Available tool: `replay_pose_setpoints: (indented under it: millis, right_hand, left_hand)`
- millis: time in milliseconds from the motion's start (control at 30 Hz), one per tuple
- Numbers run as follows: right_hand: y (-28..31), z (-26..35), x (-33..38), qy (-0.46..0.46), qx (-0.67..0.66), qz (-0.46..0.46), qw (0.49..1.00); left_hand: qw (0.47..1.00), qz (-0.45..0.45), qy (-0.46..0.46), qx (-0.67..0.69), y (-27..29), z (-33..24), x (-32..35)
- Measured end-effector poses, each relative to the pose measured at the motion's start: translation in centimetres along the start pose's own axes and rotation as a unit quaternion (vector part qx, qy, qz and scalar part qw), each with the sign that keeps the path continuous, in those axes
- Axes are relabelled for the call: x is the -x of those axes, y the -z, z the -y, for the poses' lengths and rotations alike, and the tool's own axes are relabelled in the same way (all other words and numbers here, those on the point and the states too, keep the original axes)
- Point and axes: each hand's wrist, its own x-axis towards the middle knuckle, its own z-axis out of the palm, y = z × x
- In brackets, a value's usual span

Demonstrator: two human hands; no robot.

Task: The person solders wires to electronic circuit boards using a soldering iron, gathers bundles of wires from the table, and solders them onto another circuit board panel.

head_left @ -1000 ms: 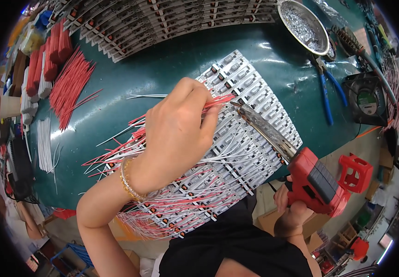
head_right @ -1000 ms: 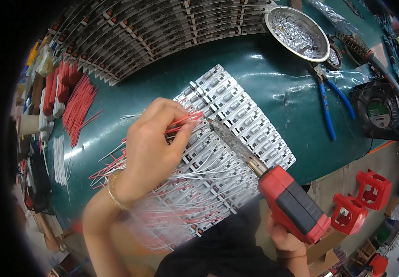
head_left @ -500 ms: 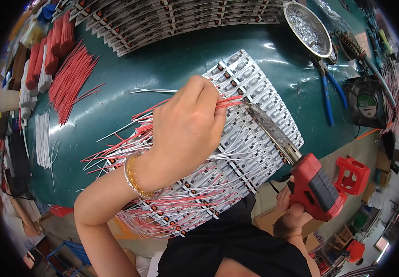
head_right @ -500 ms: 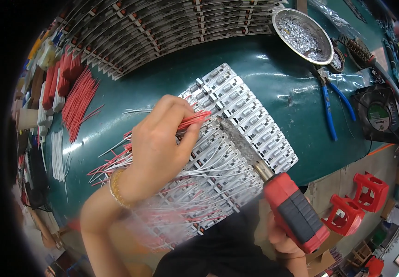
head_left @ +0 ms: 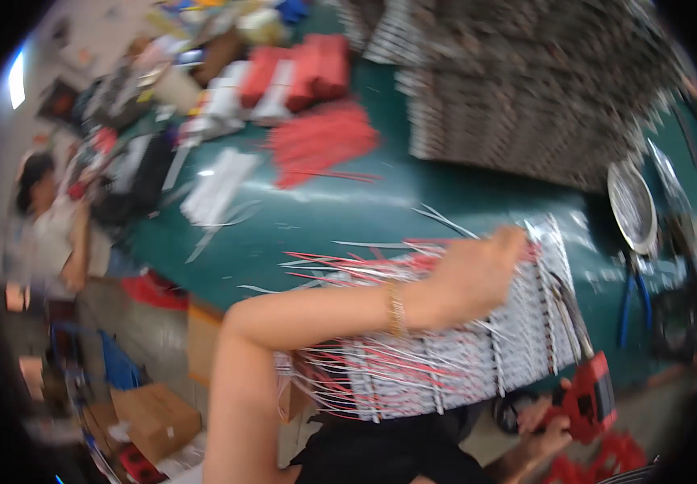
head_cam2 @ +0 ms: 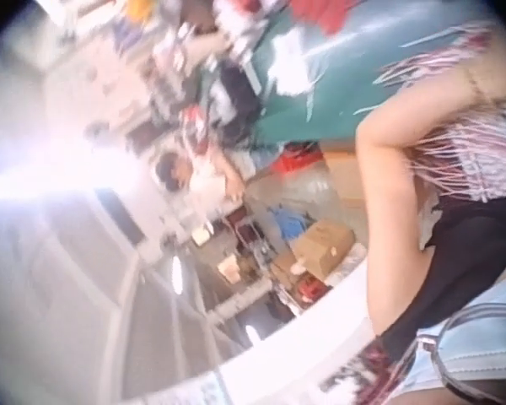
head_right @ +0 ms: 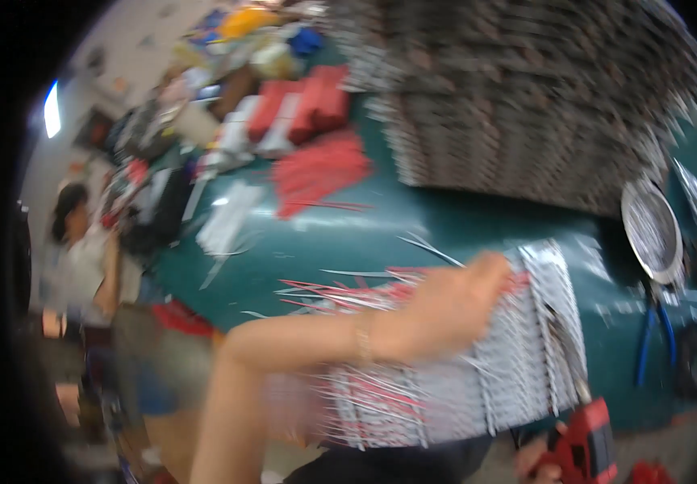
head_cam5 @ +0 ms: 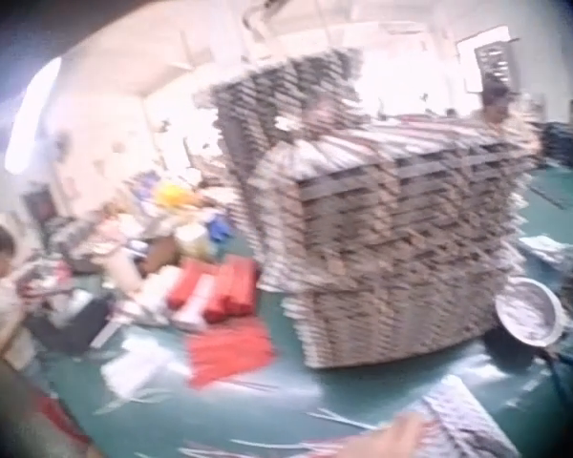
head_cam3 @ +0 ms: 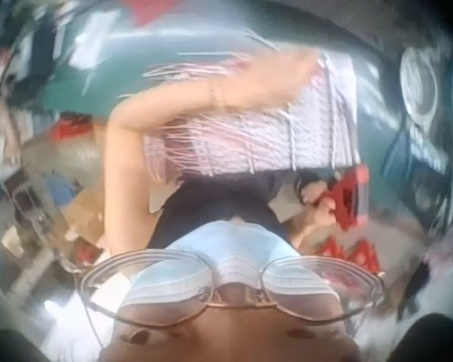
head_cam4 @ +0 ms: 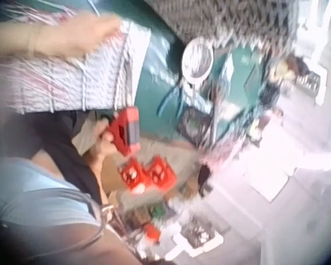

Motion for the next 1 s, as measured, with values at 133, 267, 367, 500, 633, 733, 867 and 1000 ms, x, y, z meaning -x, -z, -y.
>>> replay_pose_setpoints:
  millis: [133, 267, 367, 500, 633, 733, 867, 1000]
  right_hand:
    - [-4.8, -4.2, -4.1, 0.018, -0.099, 0.072, 0.992]
    - [-6.9, -4.3, -5.6, 0.021, -0.129, 0.091, 0.987]
    - [-6.8, -3.3, -5.7, 0.020, -0.126, 0.079, 0.989]
    - [-5.3, -1.2, -3.8, 0.012, -0.095, 0.028, 0.995]
    - [-1.0, 1.2, 0.5, 0.002, 0.004, -0.046, 0.999]
    - [-3.0, 2.3, 0.9, -0.019, -0.002, -0.019, 1.000]
    - [-5.5, 5.7, 0.2, -0.094, 0.064, -0.034, 0.993]
    - [-5.2, 6.1, 0.3, -0.136, 0.051, -0.032, 0.989]
  left_hand:
    - [0.988, -0.125, -0.087, -0.025, 0.1, 0.3, -1.0]
    - [0.988, -0.126, -0.058, -0.065, 3.1, 0.2, -1.3]
    - [0.993, -0.077, -0.065, -0.052, 4.0, 0.0, -0.9]
    - [0.994, 0.091, -0.028, -0.048, 2.7, -2.2, -0.6]
    - [0.992, 0.124, -0.034, 0.014, 1.5, -1.7, 0.0]
    - [0.996, 0.084, -0.005, 0.037, 0.7, -1.8, 0.2]
    - [0.994, 0.065, 0.038, 0.074, 0.4, -1.3, -0.2]
    - [0.994, 0.066, 0.050, 0.065, 0.0, -1.2, -0.4]
